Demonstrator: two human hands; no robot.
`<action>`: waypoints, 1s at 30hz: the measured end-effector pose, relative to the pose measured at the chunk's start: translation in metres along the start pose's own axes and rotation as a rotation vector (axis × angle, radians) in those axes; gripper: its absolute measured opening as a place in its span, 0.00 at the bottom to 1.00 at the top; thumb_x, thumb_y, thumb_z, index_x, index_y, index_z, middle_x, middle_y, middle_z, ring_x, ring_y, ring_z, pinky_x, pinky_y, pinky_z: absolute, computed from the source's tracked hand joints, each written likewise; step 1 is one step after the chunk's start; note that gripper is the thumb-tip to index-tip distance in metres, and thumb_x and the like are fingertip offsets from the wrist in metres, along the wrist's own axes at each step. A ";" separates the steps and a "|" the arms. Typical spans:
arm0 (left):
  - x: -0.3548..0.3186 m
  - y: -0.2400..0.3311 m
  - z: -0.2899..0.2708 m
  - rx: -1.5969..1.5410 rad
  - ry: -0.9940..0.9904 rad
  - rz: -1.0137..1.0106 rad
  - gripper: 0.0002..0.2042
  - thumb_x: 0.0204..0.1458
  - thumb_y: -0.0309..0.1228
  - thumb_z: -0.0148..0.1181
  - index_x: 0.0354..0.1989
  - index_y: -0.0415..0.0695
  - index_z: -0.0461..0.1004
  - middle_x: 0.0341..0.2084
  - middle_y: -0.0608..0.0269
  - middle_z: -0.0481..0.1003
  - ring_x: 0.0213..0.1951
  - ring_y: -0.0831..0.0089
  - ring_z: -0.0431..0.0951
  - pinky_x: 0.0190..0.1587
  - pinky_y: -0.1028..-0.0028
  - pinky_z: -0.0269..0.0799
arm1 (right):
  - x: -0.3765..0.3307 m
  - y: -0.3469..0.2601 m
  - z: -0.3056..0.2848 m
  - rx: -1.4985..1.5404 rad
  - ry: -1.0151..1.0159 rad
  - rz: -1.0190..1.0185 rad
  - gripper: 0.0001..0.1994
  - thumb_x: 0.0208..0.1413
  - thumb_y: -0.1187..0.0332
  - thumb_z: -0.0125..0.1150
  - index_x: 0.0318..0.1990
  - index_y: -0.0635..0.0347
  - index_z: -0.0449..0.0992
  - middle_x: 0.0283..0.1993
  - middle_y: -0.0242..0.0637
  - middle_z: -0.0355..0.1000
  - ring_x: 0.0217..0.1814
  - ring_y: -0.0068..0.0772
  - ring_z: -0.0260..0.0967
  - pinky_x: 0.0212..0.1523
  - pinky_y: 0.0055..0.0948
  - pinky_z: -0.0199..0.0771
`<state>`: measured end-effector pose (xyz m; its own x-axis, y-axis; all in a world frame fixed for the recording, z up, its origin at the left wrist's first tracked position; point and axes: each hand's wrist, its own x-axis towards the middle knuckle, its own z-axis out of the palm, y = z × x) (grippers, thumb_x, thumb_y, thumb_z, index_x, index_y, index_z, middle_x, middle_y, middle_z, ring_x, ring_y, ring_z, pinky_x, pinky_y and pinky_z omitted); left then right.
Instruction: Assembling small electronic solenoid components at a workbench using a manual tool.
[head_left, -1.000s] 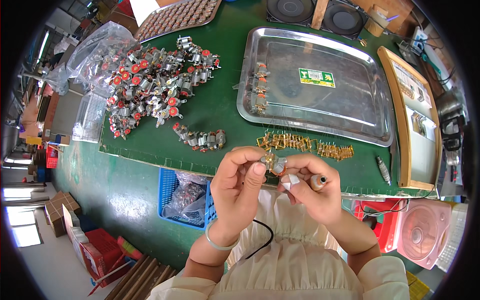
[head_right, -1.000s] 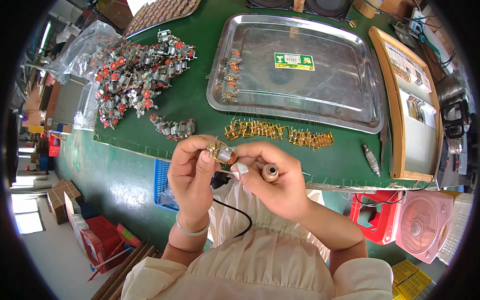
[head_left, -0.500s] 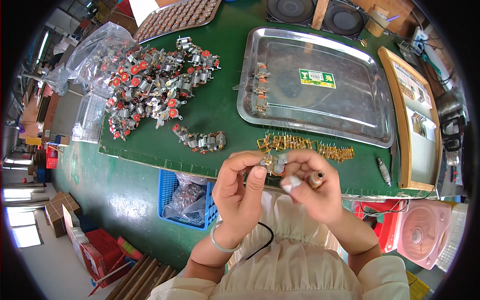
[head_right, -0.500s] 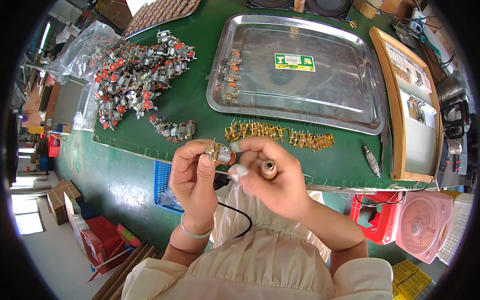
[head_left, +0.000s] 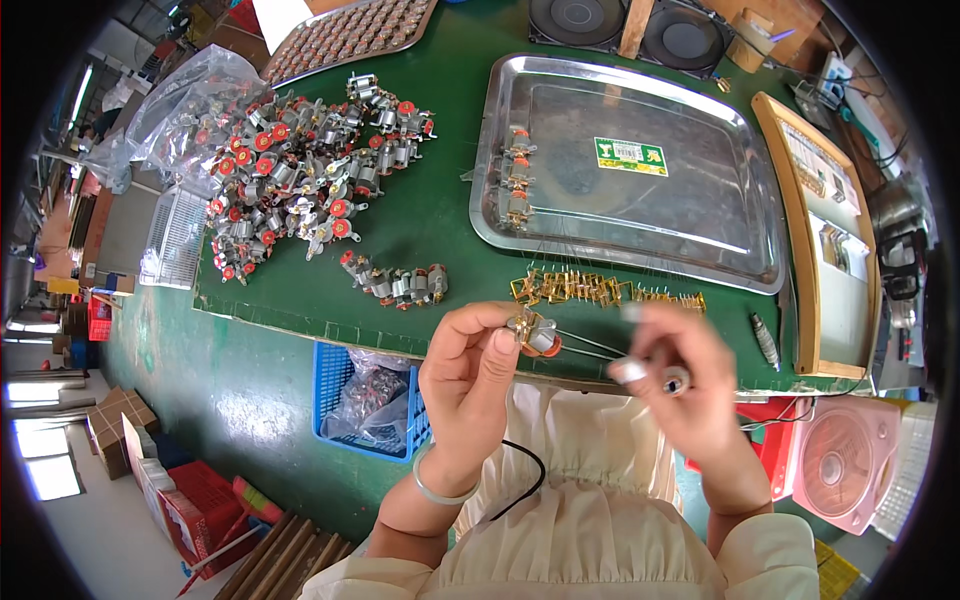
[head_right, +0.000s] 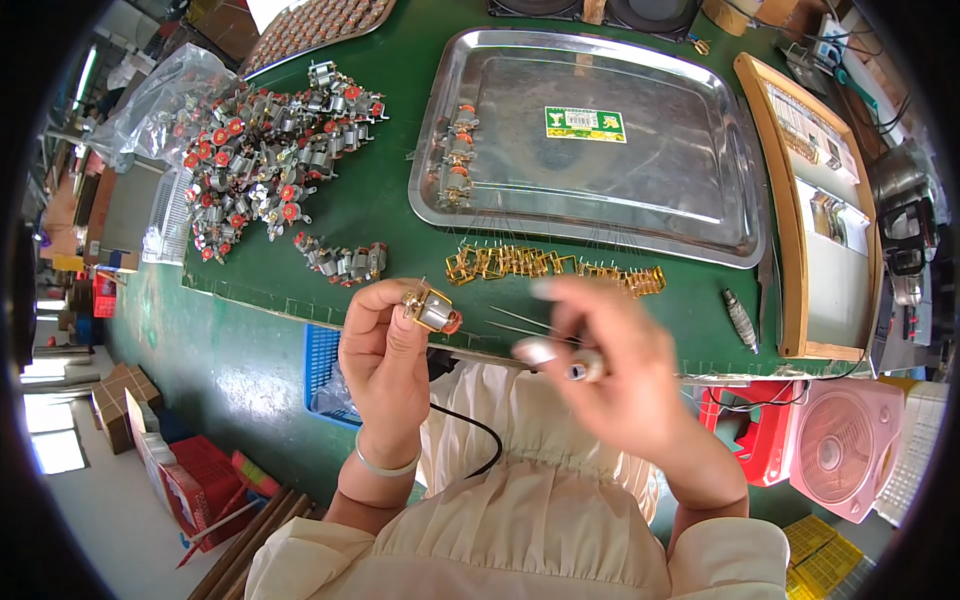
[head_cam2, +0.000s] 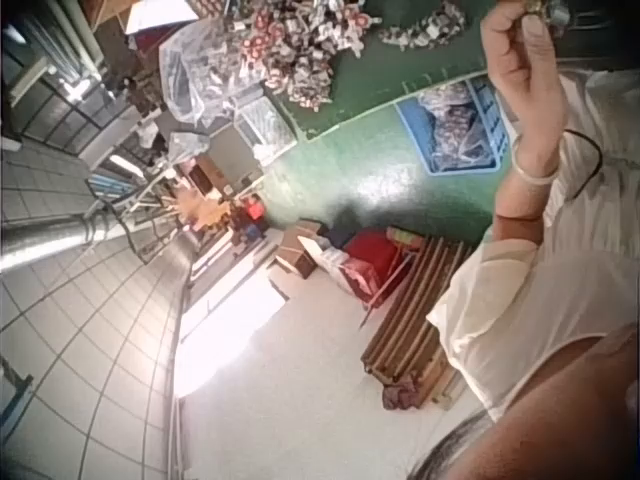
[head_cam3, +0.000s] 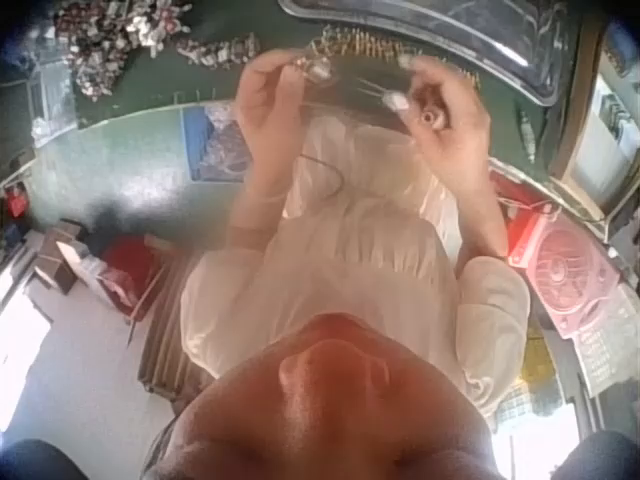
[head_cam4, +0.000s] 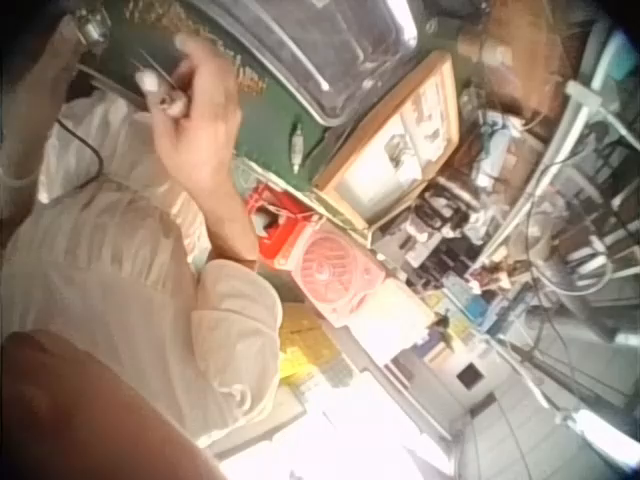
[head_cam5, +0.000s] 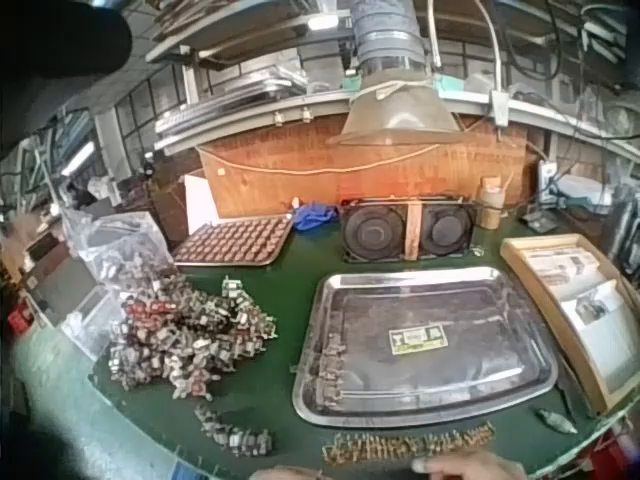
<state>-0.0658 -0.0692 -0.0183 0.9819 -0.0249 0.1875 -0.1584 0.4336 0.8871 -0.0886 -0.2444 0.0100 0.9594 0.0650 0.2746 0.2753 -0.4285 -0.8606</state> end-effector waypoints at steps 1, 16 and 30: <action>0.000 0.000 -0.002 -0.008 0.006 -0.025 0.08 0.55 0.25 0.47 0.39 0.34 0.64 0.31 0.58 0.73 0.33 0.74 0.74 0.39 0.76 0.71 | -0.003 -0.001 -0.013 -0.211 0.058 0.060 0.19 0.39 0.79 0.63 0.42 0.60 0.68 0.27 0.34 0.63 0.24 0.21 0.59 0.19 0.20 0.58; -0.004 -0.012 0.025 -0.151 -0.046 -0.324 0.09 0.55 0.27 0.48 0.41 0.35 0.65 0.32 0.57 0.73 0.34 0.71 0.75 0.40 0.70 0.74 | -0.042 0.017 -0.051 -0.351 0.097 -0.144 0.17 0.33 0.79 0.63 0.34 0.63 0.67 0.24 0.39 0.65 0.19 0.35 0.64 0.16 0.29 0.63; -0.011 -0.020 0.045 -0.162 -0.112 -0.262 0.09 0.55 0.27 0.47 0.40 0.33 0.65 0.33 0.56 0.72 0.36 0.70 0.74 0.43 0.68 0.73 | -0.029 0.014 -0.042 0.685 -0.085 0.475 0.07 0.48 0.74 0.59 0.33 0.66 0.72 0.20 0.34 0.66 0.17 0.19 0.59 0.15 0.19 0.55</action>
<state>-0.0785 -0.1176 -0.0191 0.9681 -0.2502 0.0148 0.1260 0.5367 0.8343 -0.1150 -0.2897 0.0080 0.9766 0.0948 -0.1930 -0.2094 0.2134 -0.9543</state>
